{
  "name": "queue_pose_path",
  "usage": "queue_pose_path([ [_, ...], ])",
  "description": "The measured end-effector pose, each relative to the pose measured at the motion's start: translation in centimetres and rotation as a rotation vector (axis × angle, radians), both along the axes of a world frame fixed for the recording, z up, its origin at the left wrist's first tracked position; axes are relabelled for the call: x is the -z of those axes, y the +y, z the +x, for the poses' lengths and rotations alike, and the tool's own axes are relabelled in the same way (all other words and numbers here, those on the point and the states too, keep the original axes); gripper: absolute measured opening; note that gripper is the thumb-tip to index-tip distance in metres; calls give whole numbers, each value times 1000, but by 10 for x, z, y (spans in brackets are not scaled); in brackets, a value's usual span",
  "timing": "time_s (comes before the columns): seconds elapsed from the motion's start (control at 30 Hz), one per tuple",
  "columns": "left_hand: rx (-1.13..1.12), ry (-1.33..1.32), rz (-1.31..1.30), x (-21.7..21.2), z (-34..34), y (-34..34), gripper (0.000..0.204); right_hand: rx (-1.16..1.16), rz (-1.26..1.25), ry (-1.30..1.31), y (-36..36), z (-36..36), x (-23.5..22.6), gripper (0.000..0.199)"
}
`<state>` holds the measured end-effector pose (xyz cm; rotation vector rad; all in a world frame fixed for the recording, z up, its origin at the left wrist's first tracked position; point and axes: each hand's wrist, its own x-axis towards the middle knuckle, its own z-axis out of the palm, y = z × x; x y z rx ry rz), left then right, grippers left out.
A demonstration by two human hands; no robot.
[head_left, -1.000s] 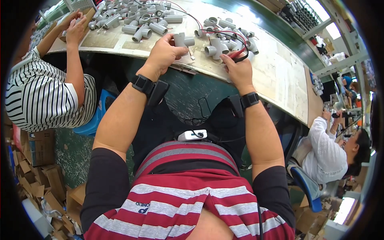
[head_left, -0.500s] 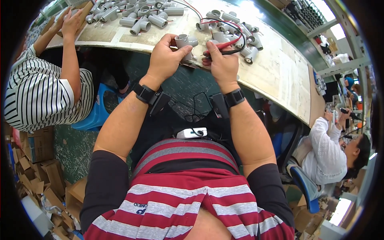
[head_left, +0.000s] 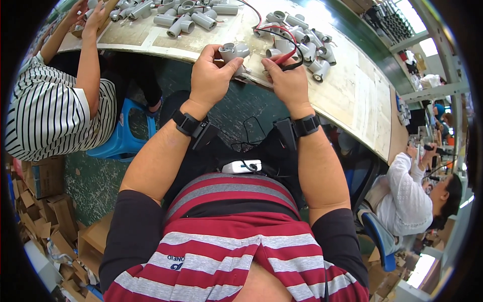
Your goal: Testing the electrical terminals of small motors or electronic components using multimeter probes on an assembly line.
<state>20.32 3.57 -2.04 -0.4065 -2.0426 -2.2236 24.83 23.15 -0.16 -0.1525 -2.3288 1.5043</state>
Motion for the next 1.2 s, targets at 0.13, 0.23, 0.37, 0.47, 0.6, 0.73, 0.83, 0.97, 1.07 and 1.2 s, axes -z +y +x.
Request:
queue_pose_path([
  [0.13,-5,22,-20,1,0,-1,36,37,83,-70,4,2,-3,20],
  [0.23,1,18,-5,2,-1,-1,37,31,146,-74,2,4,-10,20],
  [0.37,-1,13,-31,2,-2,-1,36,-18,-100,-231,1,8,-18,19],
  [0.47,3,5,-17,2,-2,-1,36,-51,-109,-272,2,9,-24,17],
  [0.6,-2,13,-20,3,-2,-1,35,-68,-99,-298,2,12,-27,16],
  [0.73,0,18,-16,4,-2,0,35,-94,-16,-285,5,12,-26,17],
  [0.83,0,15,-9,4,-1,0,35,-124,-18,-250,7,9,-22,17],
  [0.97,-4,17,-15,4,-1,0,35,-97,-121,-200,3,0,-13,18],
  [1.07,-8,27,-23,4,-2,0,35,17,-166,-210,-1,-3,-9,17],
  [1.2,-8,34,7,5,-1,-1,36,86,-72,-263,-3,-3,-12,18],
])
